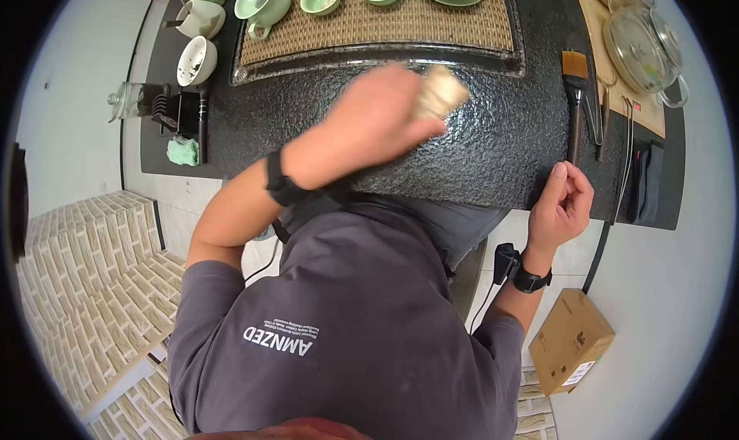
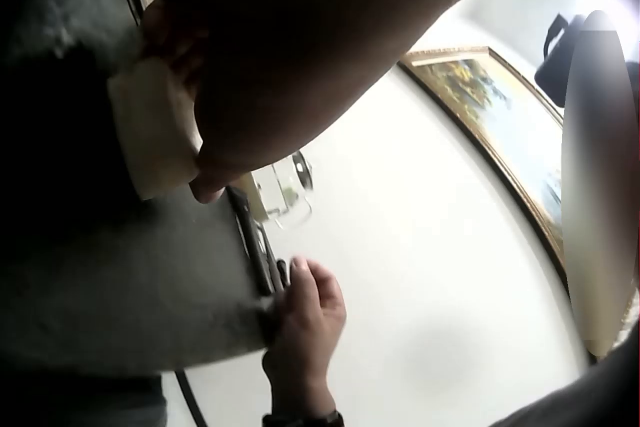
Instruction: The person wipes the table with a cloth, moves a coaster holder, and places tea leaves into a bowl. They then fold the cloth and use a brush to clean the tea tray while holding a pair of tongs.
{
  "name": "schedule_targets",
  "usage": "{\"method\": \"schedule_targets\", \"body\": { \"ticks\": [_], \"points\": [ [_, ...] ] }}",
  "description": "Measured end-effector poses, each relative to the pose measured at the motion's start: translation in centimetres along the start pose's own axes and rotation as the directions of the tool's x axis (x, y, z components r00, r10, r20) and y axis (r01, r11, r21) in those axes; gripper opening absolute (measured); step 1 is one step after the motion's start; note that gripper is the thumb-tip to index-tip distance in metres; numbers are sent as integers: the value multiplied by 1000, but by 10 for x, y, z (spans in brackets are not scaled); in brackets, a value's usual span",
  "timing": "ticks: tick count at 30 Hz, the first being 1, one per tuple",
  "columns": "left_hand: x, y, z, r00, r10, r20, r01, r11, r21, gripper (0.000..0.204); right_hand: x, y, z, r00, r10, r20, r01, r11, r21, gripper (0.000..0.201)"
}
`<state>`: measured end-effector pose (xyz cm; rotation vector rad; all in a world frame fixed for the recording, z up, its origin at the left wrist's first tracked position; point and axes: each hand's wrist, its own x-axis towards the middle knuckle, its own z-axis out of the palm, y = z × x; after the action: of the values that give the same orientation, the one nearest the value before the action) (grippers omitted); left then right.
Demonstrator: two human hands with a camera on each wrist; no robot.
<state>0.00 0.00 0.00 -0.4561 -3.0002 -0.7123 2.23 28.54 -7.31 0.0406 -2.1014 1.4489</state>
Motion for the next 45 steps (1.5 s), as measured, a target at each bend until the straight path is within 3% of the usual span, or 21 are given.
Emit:
{"method": "schedule_targets", "body": {
  "ticks": [3, 6, 9, 11, 15, 18, 20, 22, 24, 26, 28, 29, 31, 34, 39, 42, 45],
  "points": [
    [-1, 28, 17, 990, 133, -43, -136, 988, -66, 43, 2, -4, -7, 1000, 21, -23, -21, 1000, 13, 14],
    [-5, 24, 12, 966, 254, -54, -256, 966, -43, 41, 1, -3, 3, 999, 20, -42, -19, 999, 26, 14],
    [-28, -10, -23, 999, -7, 32, 6, 1000, 28, 34, 1, -4, 1, 999, 30, -39, -29, 1000, 10, 14],
    [-53, -47, -51, 983, -184, -17, 185, 972, 146, 34, 1, -5, -1, 999, 41, -14, -41, 999, 2, 14],
    [-123, -133, -96, 859, -467, -209, 508, 824, 251, 39, 2, -8, 2, 996, 83, -21, -83, 996, 27, 13],
    [-154, -149, -109, 775, -593, -217, 631, 738, 238, 37, 8, -25, 11, 992, 114, -57, -112, 993, 44, 7],
    [-150, -128, -99, 826, -527, -198, 561, 802, 205, 36, 13, -22, 5, 986, 131, -99, -129, 991, 26, 7],
    [-128, -109, -89, 868, -459, -188, 489, 855, 171, 36, 14, -11, -2, 985, 164, -46, -157, 979, 133, 19],
    [-100, -76, -75, 960, -260, -102, 272, 954, 124, 38, 16, -6, -6, 984, 177, -33, -168, 969, 181, 25],
    [-65, -48, -62, 997, -71, 19, 69, 994, 90, 39, 16, -9, -3, 991, 129, -37, -123, 984, 126, 35],
    [-32, -22, -47, 989, 116, 87, -117, 993, 11, 36, 13, -12, -2, 993, 109, -55, -103, 990, 95, 40],
    [-16, -11, -38, 986, 135, 93, -136, 991, 11, 36, 12, -13, -2, 996, 76, -45, -73, 995, 62, 41],
    [13, 10, -20, 917, 345, 200, -343, 938, -47, 36, 7, -13, -2, 1000, 21, -19, -21, 1000, -3, 42],
    [53, 37, 3, 845, 492, 211, -494, 868, -44, 37, 5, -12, -2, 999, -3, -34, 2, 1000, -26, 42],
    [123, 50, 32, 872, 468, 142, -481, 874, 75, 39, 7, -9, -1, 992, -120, -35, 118, 990, -75, 43],
    [157, 50, 39, 929, 369, 37, -369, 909, 195, 41, 8, -9, -2, 990, -139, -19, 137, 988, -74, 44],
    [166, 57, 36, 931, 347, 114, -365, 899, 244, 39, 10, -7, -1, 988, -157, -6, 156, 986, -61, 44]
  ]
}}
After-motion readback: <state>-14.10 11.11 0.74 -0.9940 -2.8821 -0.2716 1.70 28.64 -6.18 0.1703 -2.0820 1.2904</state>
